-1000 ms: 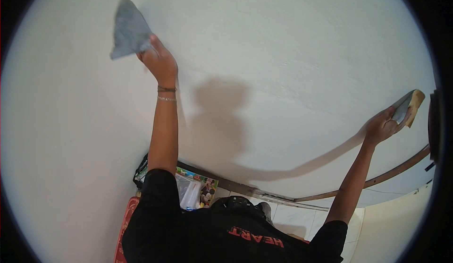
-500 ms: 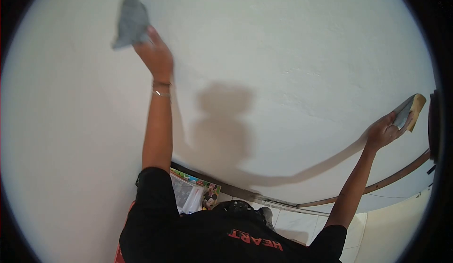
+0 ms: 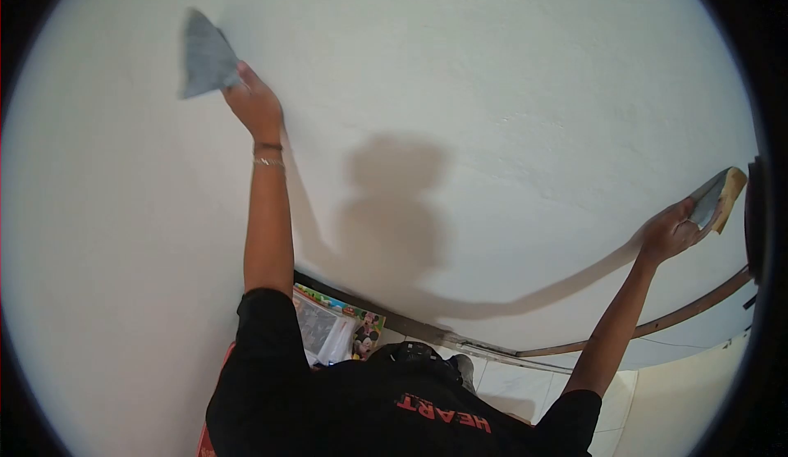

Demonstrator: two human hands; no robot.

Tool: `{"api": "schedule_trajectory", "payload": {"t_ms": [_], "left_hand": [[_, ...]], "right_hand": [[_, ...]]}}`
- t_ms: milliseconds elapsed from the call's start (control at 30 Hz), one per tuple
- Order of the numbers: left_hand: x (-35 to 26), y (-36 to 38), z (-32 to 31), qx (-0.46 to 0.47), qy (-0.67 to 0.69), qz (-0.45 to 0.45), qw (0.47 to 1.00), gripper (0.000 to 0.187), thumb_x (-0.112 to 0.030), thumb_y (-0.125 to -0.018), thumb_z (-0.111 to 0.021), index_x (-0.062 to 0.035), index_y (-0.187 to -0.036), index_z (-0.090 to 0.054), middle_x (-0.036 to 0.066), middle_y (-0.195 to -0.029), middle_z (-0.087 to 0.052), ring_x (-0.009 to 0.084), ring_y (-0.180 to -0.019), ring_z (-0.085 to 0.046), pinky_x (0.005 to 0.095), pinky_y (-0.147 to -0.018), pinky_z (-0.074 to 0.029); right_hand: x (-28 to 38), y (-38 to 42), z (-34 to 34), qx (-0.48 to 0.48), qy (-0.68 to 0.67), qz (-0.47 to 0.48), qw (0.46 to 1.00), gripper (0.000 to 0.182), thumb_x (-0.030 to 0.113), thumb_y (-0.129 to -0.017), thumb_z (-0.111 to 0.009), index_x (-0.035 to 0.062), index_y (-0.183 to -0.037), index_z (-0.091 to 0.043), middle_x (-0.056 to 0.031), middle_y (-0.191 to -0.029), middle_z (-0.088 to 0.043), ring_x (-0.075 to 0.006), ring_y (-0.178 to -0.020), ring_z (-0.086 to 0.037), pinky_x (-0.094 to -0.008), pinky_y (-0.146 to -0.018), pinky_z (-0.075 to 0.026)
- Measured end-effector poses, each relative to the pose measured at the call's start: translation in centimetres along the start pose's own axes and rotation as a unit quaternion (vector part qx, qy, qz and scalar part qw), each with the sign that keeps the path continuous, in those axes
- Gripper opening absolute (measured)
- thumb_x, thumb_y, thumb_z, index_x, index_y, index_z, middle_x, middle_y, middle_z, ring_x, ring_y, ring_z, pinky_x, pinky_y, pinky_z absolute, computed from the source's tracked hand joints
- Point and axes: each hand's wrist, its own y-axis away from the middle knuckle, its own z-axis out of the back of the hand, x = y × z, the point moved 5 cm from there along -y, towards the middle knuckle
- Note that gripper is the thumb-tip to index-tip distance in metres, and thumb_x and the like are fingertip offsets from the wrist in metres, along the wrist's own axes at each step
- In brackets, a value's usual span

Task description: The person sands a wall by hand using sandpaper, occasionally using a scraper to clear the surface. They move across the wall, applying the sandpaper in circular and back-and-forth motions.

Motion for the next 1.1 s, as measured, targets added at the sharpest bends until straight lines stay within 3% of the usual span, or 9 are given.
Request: {"api": "schedule_trajectory", "payload": {"t_ms": [167,300,400,433,467,500,800,967,1100], "left_hand": [[-0.1,7.6,-1.0,-0.046,-0.074,-0.133,0.987,0.048,-0.029,-0.096,-0.041,0.0122,-0.121,-0.040,0.027,-0.125,-0.044,0.0374,-0.115,-0.041,0.0397,-0.101,-0.028],[0.8,20.9,-1.1,0.151,-0.249,-0.279,0.915,0.045,-0.015,-0.093,-0.043,0.0018,-0.133,-0.033,0.017,-0.143,-0.028,0.0292,-0.134,-0.021,0.0467,-0.109,-0.013],[0.5,15.9,-0.1,0.170,-0.194,-0.226,0.939,0.058,-0.020,-0.082,-0.055,0.0022,-0.132,-0.036,0.021,-0.142,-0.027,0.0328,-0.136,-0.017,0.0521,-0.108,-0.010],[2.2,12.4,-0.1,0.098,0.035,-0.115,0.988,0.048,-0.017,-0.093,-0.041,-0.0004,-0.137,-0.029,0.015,-0.145,-0.023,0.0273,-0.136,-0.016,0.0410,-0.110,-0.015],[0.1,8.7,0.7,-0.024,-0.134,-0.205,0.969,0.044,-0.024,-0.096,-0.036,0.0042,-0.130,-0.037,0.019,-0.138,-0.035,0.0300,-0.131,-0.028,0.0372,-0.106,-0.022],[2.1,4.6,0.5,-0.011,-0.108,-0.049,0.993,0.045,-0.027,-0.096,-0.037,0.0093,-0.121,-0.044,0.023,-0.127,-0.046,0.0346,-0.118,-0.041,0.0379,-0.101,-0.028],[-5.9,2.7,-0.7,0.034,-0.181,-0.382,0.905,0.031,-0.015,-0.093,-0.041,0.0038,-0.113,-0.052,0.022,-0.125,-0.048,0.0336,-0.118,-0.042,0.0430,-0.104,-0.021],[-5.1,-5.1,-0.8,-0.002,-0.157,-0.269,0.950,0.033,-0.023,-0.093,-0.044,0.0060,-0.099,-0.060,0.020,-0.100,-0.061,0.0377,-0.103,-0.050,0.0439,-0.097,-0.029],[-4.4,4.5,-2.2,0.014,-0.048,-0.264,0.963,0.033,-0.022,-0.092,-0.045,0.0076,-0.105,-0.054,0.022,-0.109,-0.057,0.0381,-0.101,-0.052,0.0458,-0.095,-0.031]], "right_hand": [[0.3,0.1,0.1,0.005,-0.015,-0.008,1.000,0.049,0.026,-0.093,-0.038,0.0025,-0.134,-0.028,-0.0169,-0.136,-0.032,-0.0344,-0.126,-0.030,-0.0444,-0.104,-0.027],[0.5,0.0,0.3,-0.006,0.012,0.013,1.000,0.047,0.022,-0.092,-0.041,-0.0044,-0.130,-0.032,-0.0212,-0.134,-0.035,-0.0373,-0.122,-0.034,-0.0426,-0.103,-0.028],[0.4,0.2,0.3,0.002,0.012,0.019,1.000,0.046,0.020,-0.092,-0.040,-0.0031,-0.131,-0.031,-0.0184,-0.135,-0.034,-0.0358,-0.124,-0.032,-0.0437,-0.103,-0.027],[0.3,0.2,0.2,0.005,0.011,0.011,1.000,0.046,0.018,-0.092,-0.039,-0.0011,-0.133,-0.030,-0.0160,-0.136,-0.033,-0.0344,-0.125,-0.030,-0.0446,-0.104,-0.025],[0.1,0.1,0.1,0.001,0.012,0.012,1.000,0.046,0.018,-0.092,-0.039,-0.0011,-0.133,-0.030,-0.0160,-0.136,-0.033,-0.0344,-0.125,-0.030,-0.0446,-0.104,-0.025],[-0.1,0.1,0.0,0.001,0.006,0.026,1.000,0.046,0.018,-0.092,-0.039,-0.0022,-0.132,-0.030,-0.0159,-0.136,-0.033,-0.0341,-0.126,-0.029,-0.0446,-0.104,-0.025],[-2.1,1.2,-0.3,0.016,0.027,0.021,0.999,0.049,0.022,-0.093,-0.040,-0.0034,-0.132,-0.028,-0.0157,-0.137,-0.033,-0.0334,-0.128,-0.027,-0.0444,-0.105,-0.023],[1.3,-1.6,0.5,0.011,-0.123,-0.103,0.987,0.056,0.028,-0.093,-0.041,-0.0008,-0.138,-0.023,-0.0167,-0.139,-0.031,-0.0325,-0.130,-0.024,-0.0456,-0.107,-0.018],[0.1,-0.9,-0.7,0.004,-0.062,-0.144,0.988,0.060,0.034,-0.093,-0.042,0.0048,-0.140,-0.022,-0.0166,-0.144,-0.024,-0.0353,-0.133,-0.017,-0.0452,-0.108,-0.009]]}}
